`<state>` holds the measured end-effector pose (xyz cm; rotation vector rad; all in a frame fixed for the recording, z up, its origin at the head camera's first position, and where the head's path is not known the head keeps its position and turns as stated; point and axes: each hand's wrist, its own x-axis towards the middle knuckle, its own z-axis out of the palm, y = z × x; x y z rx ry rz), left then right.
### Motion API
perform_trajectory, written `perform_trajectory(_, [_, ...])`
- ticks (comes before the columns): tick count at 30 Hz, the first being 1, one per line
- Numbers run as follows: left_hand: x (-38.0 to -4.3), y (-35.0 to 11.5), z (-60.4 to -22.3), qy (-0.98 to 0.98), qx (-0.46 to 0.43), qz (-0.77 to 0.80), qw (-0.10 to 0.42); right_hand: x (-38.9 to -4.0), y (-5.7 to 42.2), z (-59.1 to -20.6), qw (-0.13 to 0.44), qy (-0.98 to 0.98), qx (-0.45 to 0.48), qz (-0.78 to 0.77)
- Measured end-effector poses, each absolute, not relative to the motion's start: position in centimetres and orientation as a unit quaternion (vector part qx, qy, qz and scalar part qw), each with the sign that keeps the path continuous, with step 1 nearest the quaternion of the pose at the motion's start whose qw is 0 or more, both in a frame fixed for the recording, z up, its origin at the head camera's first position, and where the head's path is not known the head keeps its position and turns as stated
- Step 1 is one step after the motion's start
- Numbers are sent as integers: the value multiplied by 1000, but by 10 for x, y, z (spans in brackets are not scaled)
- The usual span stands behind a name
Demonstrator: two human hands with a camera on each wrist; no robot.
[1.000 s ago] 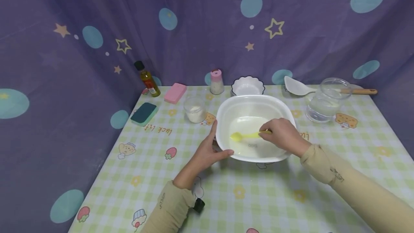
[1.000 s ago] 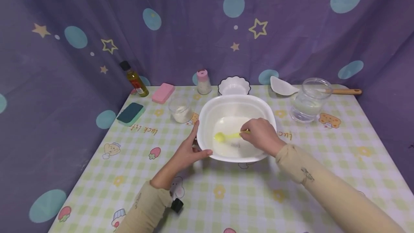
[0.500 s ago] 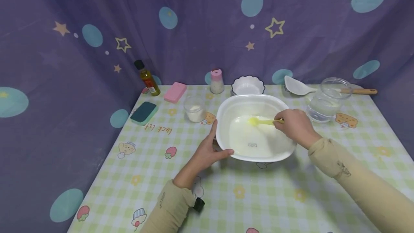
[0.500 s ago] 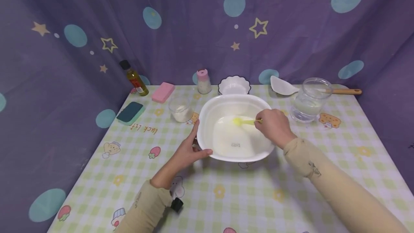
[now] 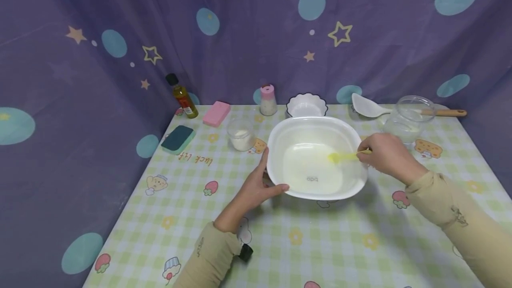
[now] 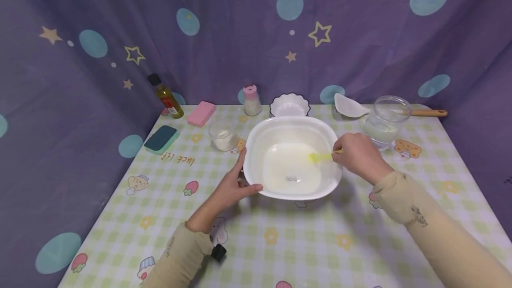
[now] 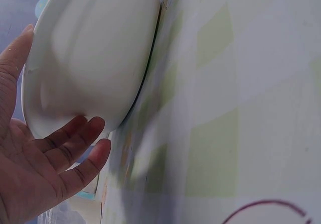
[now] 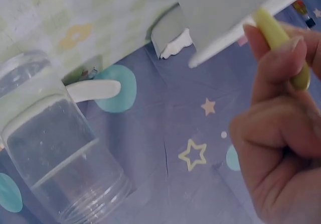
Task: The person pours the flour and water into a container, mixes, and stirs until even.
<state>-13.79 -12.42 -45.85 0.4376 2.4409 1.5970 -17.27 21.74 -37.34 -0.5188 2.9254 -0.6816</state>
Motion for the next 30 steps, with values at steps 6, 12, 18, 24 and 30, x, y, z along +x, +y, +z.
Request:
perform_trajectory(6, [-138, -124, -459, 826, 145, 535, 98, -171, 223, -366, 97, 952, -191, -220])
perform_trajectory(12, [-137, -124, -459, 825, 143, 538, 98, -170, 216, -367, 143, 936, -227, -228])
perform_trajectory(18, [-138, -125, -459, 830, 142, 531, 99, -167, 196, -380, 116, 925, -261, -250])
perform_trajectory(24, [-137, -125, -458, 830, 140, 530, 99, -171, 171, -395, 65, 922, -274, -267])
perform_trajectory(30, [-137, -125, -457, 828, 149, 532, 97, -183, 154, -403, 17, 929, -255, -266])
